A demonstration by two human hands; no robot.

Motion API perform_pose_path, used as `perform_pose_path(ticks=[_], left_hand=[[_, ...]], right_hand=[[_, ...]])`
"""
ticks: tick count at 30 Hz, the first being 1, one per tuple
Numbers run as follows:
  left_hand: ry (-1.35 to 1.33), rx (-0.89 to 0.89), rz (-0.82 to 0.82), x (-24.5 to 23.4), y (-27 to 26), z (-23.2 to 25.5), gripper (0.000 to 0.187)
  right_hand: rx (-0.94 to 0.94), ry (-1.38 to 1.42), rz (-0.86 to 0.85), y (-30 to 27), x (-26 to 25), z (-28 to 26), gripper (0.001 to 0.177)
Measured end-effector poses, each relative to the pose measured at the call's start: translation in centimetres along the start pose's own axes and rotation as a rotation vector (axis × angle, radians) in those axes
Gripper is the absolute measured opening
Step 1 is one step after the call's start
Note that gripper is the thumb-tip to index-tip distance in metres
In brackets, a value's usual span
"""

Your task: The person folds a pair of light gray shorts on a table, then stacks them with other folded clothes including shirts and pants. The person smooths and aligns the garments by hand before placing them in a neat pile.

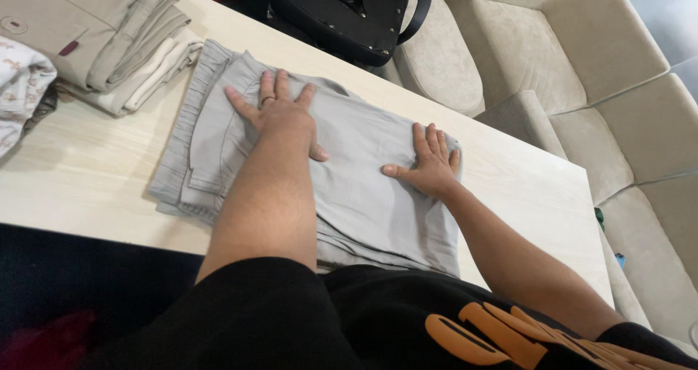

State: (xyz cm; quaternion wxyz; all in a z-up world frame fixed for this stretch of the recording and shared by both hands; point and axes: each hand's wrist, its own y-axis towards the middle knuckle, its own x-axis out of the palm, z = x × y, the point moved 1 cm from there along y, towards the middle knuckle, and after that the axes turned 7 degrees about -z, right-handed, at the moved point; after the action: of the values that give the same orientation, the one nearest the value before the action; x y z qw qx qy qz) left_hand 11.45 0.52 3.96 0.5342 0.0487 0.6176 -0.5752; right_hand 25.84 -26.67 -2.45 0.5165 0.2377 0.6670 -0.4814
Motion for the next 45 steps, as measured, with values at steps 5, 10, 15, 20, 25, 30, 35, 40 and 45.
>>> perform_pose_path(ticks=[5, 10, 15, 20, 25, 30, 35, 40, 45], left_hand=[[-0.060, 0.010, 0.012, -0.1, 1.4, -1.3, 0.128], [-0.083, 0.032, 0.059, 0.7, 2.7, -1.5, 0.130], [-0.079, 0.101, 0.168, 2.0, 2.7, -1.4, 0.123], [-0.080, 0.247, 0.381, 6.7, 1.0, 0.6, 0.084], [-0.146, 0.238, 0.501, 11.1, -1.3, -1.4, 0.066], [-0.090, 0.096, 0.542, 10.0, -1.5, -3.9, 0.066], [-0.081, -0.044, 0.508, 8.0, -2.7, -5.9, 0.063], [-0.299, -0.166, 0.470, 5.6, -5.0, -8.8, 0.075], [-0.623, -0.249, 0.354, 4.0, -7.0, -10.8, 0.104]], right_hand=[[0.194, 0.172, 0.009, -1.1, 1.7, 5.4, 0.114], [0.311, 0.244, -0.018, -1.1, 2.5, 9.7, 0.111], [0.295, 0.253, 0.254, -1.7, 2.8, 7.4, 0.107], [-0.252, 0.182, 0.337, -5.1, 4.9, -3.3, 0.089], [-0.348, 0.122, 0.159, -10.0, 5.5, -8.5, 0.076], [-0.168, 0.099, 0.194, -11.7, 4.5, -6.0, 0.075], [-0.094, 0.113, 0.210, -12.0, 5.2, -2.9, 0.074], [-0.063, 0.133, 0.221, -11.2, 6.3, -1.5, 0.073], [-0.105, 0.385, 0.253, -10.6, 5.5, -1.6, 0.071]])
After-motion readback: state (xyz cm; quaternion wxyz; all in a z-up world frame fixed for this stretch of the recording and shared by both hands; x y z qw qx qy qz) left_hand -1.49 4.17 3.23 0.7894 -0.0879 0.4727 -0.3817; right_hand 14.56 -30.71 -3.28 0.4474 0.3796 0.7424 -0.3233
